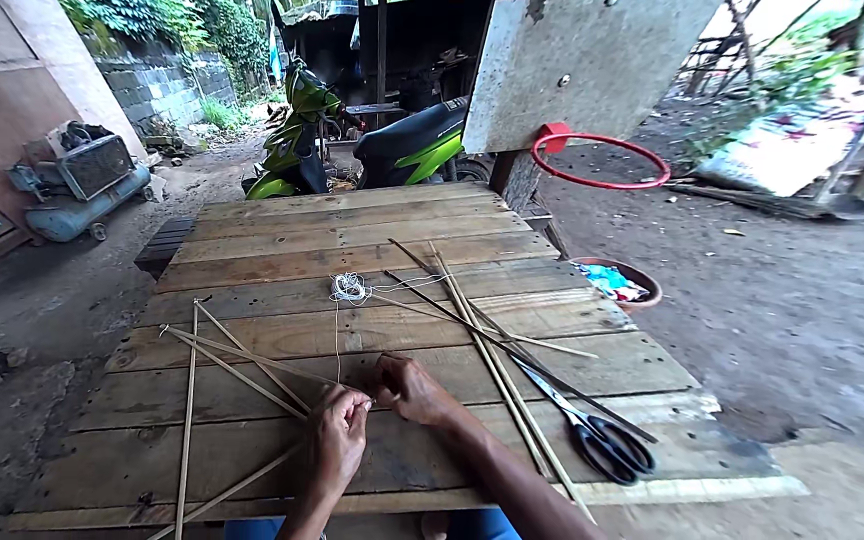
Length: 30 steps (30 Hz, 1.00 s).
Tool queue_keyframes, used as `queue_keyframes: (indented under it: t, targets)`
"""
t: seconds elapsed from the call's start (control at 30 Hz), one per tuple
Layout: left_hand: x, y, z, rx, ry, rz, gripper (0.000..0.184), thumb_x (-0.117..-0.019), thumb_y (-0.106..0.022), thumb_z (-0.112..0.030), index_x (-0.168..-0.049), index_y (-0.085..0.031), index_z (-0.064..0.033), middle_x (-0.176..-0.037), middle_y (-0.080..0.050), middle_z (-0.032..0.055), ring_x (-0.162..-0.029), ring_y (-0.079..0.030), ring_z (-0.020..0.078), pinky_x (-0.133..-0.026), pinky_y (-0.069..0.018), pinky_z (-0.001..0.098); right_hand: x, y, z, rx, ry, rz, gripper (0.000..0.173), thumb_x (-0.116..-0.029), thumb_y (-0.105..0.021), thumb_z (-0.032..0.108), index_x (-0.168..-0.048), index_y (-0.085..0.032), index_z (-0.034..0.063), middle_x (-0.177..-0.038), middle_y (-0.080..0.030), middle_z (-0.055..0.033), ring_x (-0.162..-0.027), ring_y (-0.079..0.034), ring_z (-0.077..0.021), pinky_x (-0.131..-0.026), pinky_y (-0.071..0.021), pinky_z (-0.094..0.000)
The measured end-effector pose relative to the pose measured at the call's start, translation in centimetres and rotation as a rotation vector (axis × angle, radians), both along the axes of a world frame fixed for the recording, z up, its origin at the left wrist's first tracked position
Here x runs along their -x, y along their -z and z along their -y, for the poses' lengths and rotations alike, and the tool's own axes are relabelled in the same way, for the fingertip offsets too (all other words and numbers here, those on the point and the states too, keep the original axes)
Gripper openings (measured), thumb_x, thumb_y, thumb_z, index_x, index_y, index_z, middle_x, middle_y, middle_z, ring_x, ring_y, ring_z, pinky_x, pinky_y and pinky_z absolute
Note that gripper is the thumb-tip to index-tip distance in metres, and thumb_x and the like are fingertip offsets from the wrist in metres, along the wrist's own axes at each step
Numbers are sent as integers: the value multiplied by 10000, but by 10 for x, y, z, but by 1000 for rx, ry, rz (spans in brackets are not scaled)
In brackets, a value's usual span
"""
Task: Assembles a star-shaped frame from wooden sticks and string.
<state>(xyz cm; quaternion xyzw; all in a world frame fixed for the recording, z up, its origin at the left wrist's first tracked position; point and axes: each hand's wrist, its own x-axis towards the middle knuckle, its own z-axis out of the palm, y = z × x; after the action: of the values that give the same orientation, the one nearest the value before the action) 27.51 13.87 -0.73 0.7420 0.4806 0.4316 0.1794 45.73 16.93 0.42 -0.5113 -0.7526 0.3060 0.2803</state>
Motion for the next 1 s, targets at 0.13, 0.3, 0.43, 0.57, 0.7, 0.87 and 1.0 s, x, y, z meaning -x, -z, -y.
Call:
queue_keyframes:
  t: [0.13, 0.3, 0.43, 0.57, 0.7, 0.87, 1.0]
  targets:
    - [0, 11, -3, -223, 28, -35, 111, -831, -657, -57, -810, -763, -33, -756, -680, 55, -766, -649, 167, -764, -534, 277, 2, -2, 0, -16, -27, 34, 210, -882, -633, 124, -980, -649, -62, -1013, -639, -211, -931, -632, -324, -835, -501, -478]
    - [6, 14, 5, -282, 99, -43, 124, -845, -656, -86, -797, -758, -35, -717, -653, 51, -750, -637, 176, -767, -526, 281, -15, -5, -5, -42, 75, 60, 244, -895, -638, 83, -1052, -660, -103, -1083, -653, -262, -1034, -646, -379, -930, -511, -508]
    - [14, 17, 11, -263, 72, -52, 103, -827, -671, -81, -805, -762, -38, -716, -654, 48, -732, -638, 165, -743, -534, 272, -33, -1, -11, -92, 110, -15, 213, -891, -607, 71, -1023, -668, -85, -1033, -658, -223, -916, -652, -299, -803, -536, -437]
    - [13, 18, 8, -210, 66, -45, 95, -813, -678, -93, -815, -761, -46, -715, -639, 38, -719, -623, 149, -721, -526, 257, -26, -6, 5, -52, -68, -64, 279, -856, -637, 17, -1122, -702, -34, -1118, -674, -206, -953, -664, -277, -807, -548, -416]
    - [13, 17, 6, -147, 72, -34, 95, -813, -679, -95, -832, -761, -52, -731, -639, 35, -722, -619, 137, -714, -526, 257, -21, -3, 20, -13, -202, 23, 259, -828, -796, 88, -1072, -759, 7, -1117, -687, -209, -1099, -628, -349, -968, -503, -485]
    - [15, 18, 7, -127, 75, -18, 90, -815, -689, -106, -835, -762, -57, -719, -619, 17, -719, -600, 105, -709, -506, 218, -9, 6, 25, -43, -181, 102, 135, -910, -719, 114, -1004, -772, 33, -1026, -704, -172, -1043, -639, -355, -924, -509, -507]
    - [15, 18, 7, -119, 79, -13, 85, -809, -696, -110, -825, -764, -62, -709, -615, 9, -709, -595, 93, -697, -499, 207, -10, 10, 23, -85, -195, 36, 114, -902, -693, 99, -939, -773, 26, -953, -712, -151, -972, -649, -319, -878, -510, -482]
